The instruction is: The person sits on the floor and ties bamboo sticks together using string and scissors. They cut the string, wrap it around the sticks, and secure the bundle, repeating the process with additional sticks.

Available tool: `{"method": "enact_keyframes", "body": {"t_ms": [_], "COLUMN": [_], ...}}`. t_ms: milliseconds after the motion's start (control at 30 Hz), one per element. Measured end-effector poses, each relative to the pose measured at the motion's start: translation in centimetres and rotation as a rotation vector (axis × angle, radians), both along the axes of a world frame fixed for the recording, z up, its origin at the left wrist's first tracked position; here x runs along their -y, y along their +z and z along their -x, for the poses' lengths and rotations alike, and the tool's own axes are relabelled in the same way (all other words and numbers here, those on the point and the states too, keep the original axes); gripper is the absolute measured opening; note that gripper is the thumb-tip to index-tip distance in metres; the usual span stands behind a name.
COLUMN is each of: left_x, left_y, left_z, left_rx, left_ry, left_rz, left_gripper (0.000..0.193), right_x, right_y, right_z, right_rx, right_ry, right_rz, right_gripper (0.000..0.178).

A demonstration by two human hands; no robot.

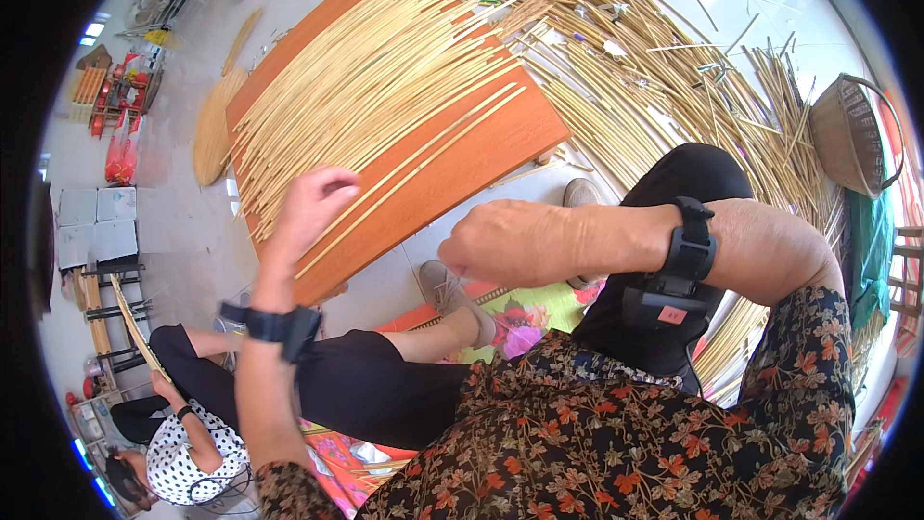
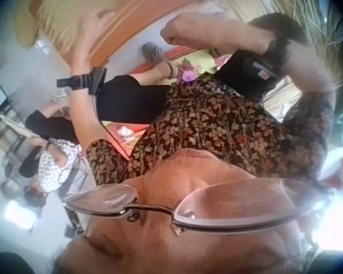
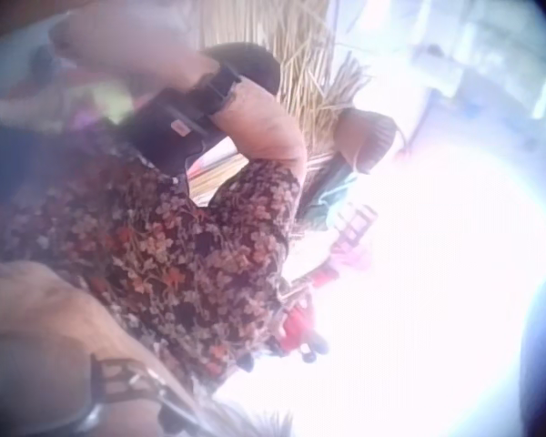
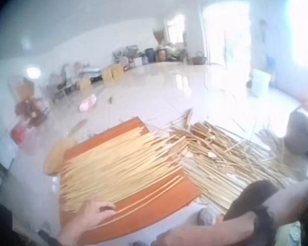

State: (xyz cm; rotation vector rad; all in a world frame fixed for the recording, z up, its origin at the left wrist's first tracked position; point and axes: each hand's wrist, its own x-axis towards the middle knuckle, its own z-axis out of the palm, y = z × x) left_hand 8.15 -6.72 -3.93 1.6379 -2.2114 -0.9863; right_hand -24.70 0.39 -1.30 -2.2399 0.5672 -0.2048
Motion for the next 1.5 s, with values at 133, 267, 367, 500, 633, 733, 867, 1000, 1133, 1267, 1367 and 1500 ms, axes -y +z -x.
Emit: {"method": "enact_keyframes", "body": {"t_ms": [133,267,367,500,633,733,867,1000,1133,1267,1367,1500], "left_x": [0.6,2.0,2.5,2.7,3.6,3.9,3.7,3.6,5.2,4.7,3.1,1.5], "left_y": [-5.8,-6.6,-7.8,-9.1,-10.0,-10.4,-10.6,-10.1,-5.5,0.6,2.2,3.7], "left_z": [4.3,6.5,8.2,7.9,7.9,8.3,7.4,6.3,6.0,6.3,5.9,5.5], "left_rx": [0.146,0.185,0.263,0.301,0.273,0.291,0.217,0.12,-0.241,-0.537,-0.601,-0.673], "left_ry": [-0.087,-0.032,-0.044,-0.108,-0.091,-0.119,-0.178,-0.096,0.096,0.129,0.115,0.153], "left_rz": [0.417,0.283,0.279,0.332,0.264,0.302,0.425,0.351,-0.084,-0.384,-0.447,-0.498], "left_gripper": [0.039,0.05,0.048,0.031,0.012,0.007,0.009,0.013,0.018,0.021,0.019,0.023], "right_x": [-0.4,-0.4,0.0,1.1,2.8,5.0,7.4,8.2,9.0,10.0,10.2,10.1], "right_y": [0.9,1.7,1.3,0.8,0.1,0.2,1.7,2.4,1.1,-0.6,-0.2,-0.6], "right_z": [-0.9,-1.0,-0.9,-0.6,-0.2,0.2,0.4,-0.3,0.6,0.7,-0.4,-1.5], "right_rx": [0.039,0.041,0.039,0.014,-0.127,-0.226,-0.146,-0.143,-0.125,0.122,0.359,0.558], "right_ry": [-0.008,-0.047,-0.072,-0.072,-0.086,-0.154,-0.37,-0.478,-0.462,-0.654,-0.75,-0.833], "right_rz": [0.123,0.177,0.205,0.184,0.09,-0.042,-0.206,-0.486,-0.576,-0.718,-0.909,-1.076], "right_gripper": [0.014,0.013,0.012,0.012,0.013,0.011,0.011,0.015,0.018,0.018,0.026,0.028]}}
